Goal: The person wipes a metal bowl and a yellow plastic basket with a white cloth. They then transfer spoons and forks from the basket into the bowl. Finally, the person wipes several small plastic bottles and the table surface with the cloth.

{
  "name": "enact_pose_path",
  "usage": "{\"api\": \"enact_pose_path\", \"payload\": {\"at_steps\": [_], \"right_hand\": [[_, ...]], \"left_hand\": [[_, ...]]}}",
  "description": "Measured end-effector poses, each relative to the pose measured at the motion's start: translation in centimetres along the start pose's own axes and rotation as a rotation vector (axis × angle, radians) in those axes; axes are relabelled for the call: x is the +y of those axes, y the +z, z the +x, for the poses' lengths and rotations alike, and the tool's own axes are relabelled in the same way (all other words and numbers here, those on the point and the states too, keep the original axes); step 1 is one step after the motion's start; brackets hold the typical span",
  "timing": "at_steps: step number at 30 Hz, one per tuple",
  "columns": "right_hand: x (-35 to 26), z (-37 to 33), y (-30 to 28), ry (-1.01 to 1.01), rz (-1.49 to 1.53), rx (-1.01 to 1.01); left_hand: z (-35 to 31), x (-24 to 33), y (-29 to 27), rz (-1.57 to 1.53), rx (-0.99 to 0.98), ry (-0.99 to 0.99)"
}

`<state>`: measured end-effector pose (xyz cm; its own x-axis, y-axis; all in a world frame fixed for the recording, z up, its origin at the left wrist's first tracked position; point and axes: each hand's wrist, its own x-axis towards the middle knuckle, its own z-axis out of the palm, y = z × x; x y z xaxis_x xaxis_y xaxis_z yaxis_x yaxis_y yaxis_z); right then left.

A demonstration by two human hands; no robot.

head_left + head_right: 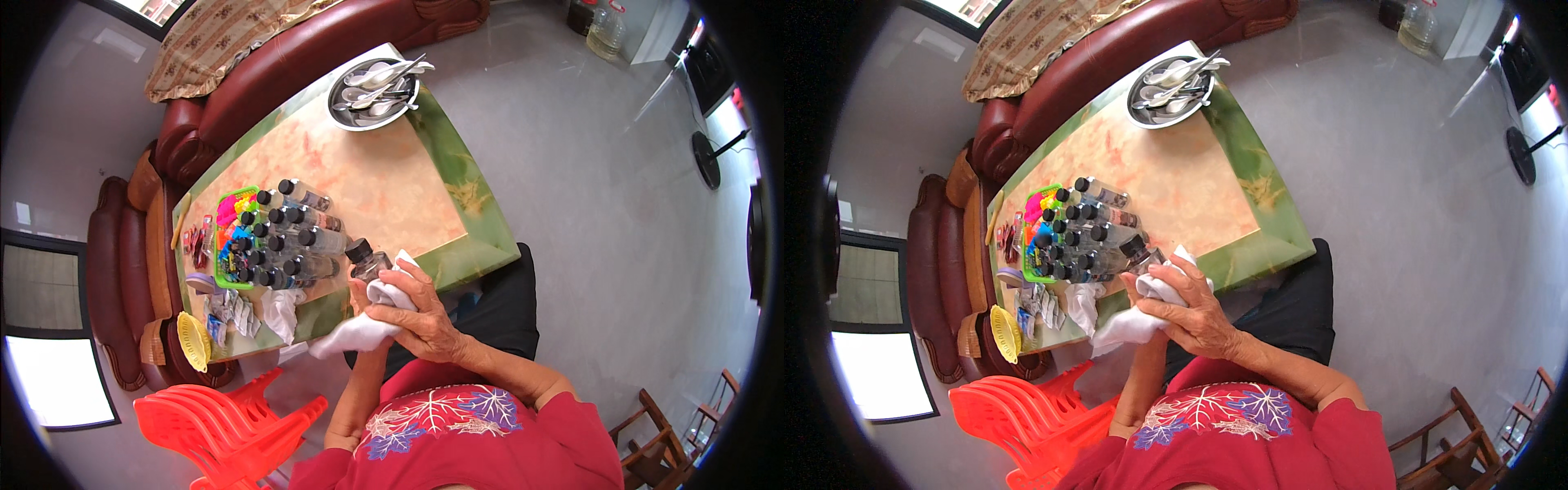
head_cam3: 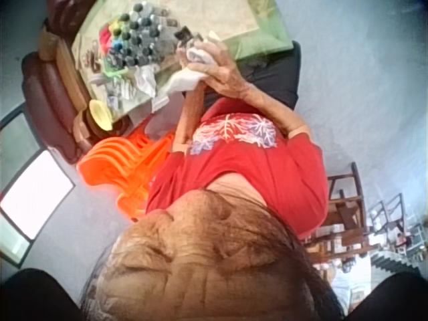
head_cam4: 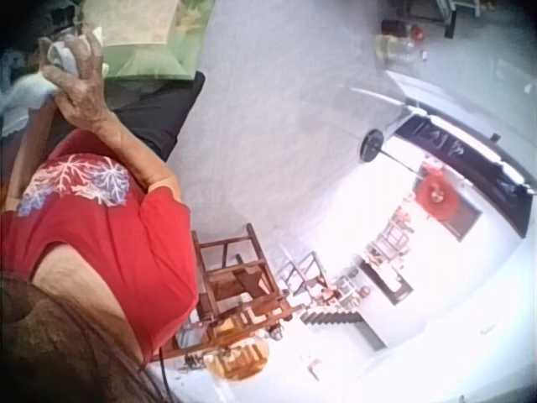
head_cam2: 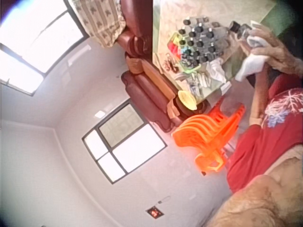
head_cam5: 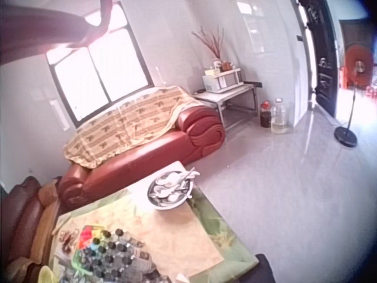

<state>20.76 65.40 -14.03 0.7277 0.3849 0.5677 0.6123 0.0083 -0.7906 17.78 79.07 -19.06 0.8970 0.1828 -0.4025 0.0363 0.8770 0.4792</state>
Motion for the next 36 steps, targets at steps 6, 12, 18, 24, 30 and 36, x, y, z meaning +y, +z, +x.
{"api": "enact_pose_path", "payload": {"at_steps": [6,12,18,24,30,36], "right_hand": [[0.2,1.4,-0.5,0.241,0.204,0.221],[2.7,4.6,-2.4,0.558,1.103,0.118],[4.0,1.7,-1.4,0.645,0.718,-0.018],[5.8,-0.6,-2.3,0.684,-0.036,0.135],[1.2,3.9,-2.6,0.32,0.077,0.15],[-0.5,0.4,-1.9,0.011,-0.043,0.03]], "left_hand": [[-1.1,-0.8,2.6,0.631,-0.18,0.303],[-1.4,-1.7,-1.7,1.363,-0.175,0.556],[-2.2,-0.8,2.7,0.547,-0.117,0.199],[-2.1,1.6,3.8,0.602,-0.03,0.234],[-2.0,0.1,4.6,0.742,-0.039,0.291],[-1.1,1.2,2.3,0.86,-0.099,0.374]]}}
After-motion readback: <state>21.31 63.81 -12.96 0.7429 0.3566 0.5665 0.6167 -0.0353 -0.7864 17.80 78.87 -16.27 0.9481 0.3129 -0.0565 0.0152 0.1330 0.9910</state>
